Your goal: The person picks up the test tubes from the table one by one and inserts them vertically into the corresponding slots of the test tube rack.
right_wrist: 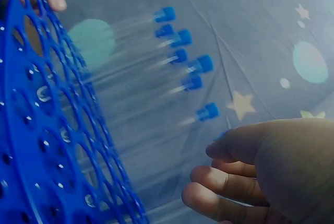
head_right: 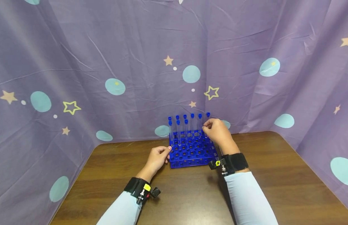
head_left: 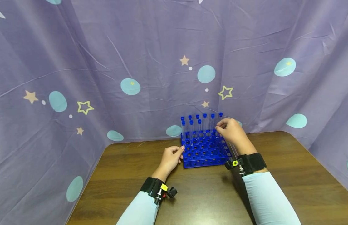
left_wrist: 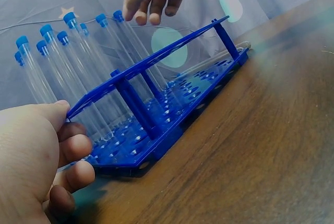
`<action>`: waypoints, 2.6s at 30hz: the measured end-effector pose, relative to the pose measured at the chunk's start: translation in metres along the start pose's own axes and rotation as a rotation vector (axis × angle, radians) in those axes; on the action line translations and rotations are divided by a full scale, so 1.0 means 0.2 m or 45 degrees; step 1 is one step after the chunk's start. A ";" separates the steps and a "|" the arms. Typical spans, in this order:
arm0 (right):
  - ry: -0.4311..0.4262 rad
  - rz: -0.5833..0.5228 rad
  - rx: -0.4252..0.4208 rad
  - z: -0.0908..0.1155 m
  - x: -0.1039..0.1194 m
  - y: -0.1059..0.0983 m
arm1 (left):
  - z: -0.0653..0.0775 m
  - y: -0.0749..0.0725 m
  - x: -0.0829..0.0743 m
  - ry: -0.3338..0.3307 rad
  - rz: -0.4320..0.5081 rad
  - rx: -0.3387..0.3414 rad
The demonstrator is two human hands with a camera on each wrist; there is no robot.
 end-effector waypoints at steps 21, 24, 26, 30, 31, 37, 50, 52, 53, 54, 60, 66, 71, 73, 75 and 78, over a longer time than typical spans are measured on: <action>0.212 0.066 0.169 0.07 -0.26 -0.13 | 0.00 0.00 0.00 0.000 -0.009 -0.004; 0.209 0.134 0.205 0.07 -0.30 -0.12 | 0.00 0.00 0.00 0.004 -0.015 -0.007; 0.212 0.159 0.231 0.08 -0.32 -0.11 | 0.00 0.00 0.00 0.005 -0.018 -0.009; 0.215 0.174 0.277 0.07 -0.38 -0.08 | 0.00 0.00 0.00 0.000 -0.015 -0.012; 0.219 0.167 0.281 0.07 -0.40 -0.07 | 0.00 0.00 0.00 -0.001 -0.013 -0.012; 0.206 0.197 0.256 -0.03 -0.72 0.06 | 0.00 0.01 0.01 0.011 -0.007 -0.014; 0.317 0.014 0.336 0.10 -0.46 0.01 | -0.01 0.00 0.01 0.007 -0.013 -0.006; 0.325 0.015 0.341 0.09 -0.47 0.02 | -0.01 0.00 0.01 0.011 -0.014 -0.008; 0.335 0.012 0.349 0.08 -0.50 0.03 | -0.01 0.00 0.01 0.013 -0.015 -0.008; 0.330 0.005 0.350 0.06 -0.57 0.05 | -0.01 0.00 0.00 0.015 -0.015 -0.009; 0.295 -0.013 0.358 0.00 -0.76 0.13 | -0.01 0.00 0.01 0.011 -0.019 -0.011; 0.303 0.045 0.341 0.00 -0.72 0.13 | -0.01 0.00 0.01 -0.003 -0.022 -0.008; 0.276 0.114 0.332 -0.05 -0.90 0.22 | -0.01 0.00 0.01 0.006 -0.026 -0.013; 0.230 0.139 0.311 -0.06 -0.94 0.24 | -0.01 0.00 0.01 0.009 -0.025 -0.013; 0.219 0.139 0.327 -0.05 -0.90 0.22 | -0.01 0.01 0.01 0.011 -0.021 -0.010; 0.246 0.138 0.352 0.00 -0.76 0.17 | -0.01 0.01 0.01 0.008 -0.014 -0.010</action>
Point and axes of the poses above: each hand's wrist, its own z-axis away from the middle knuckle, its own y-axis out of the palm, x = y × z, the point moved 2 cm from there along -z, towards the middle knuckle, and after that the axes turned 10 degrees about -y, right-handed, at the moved point
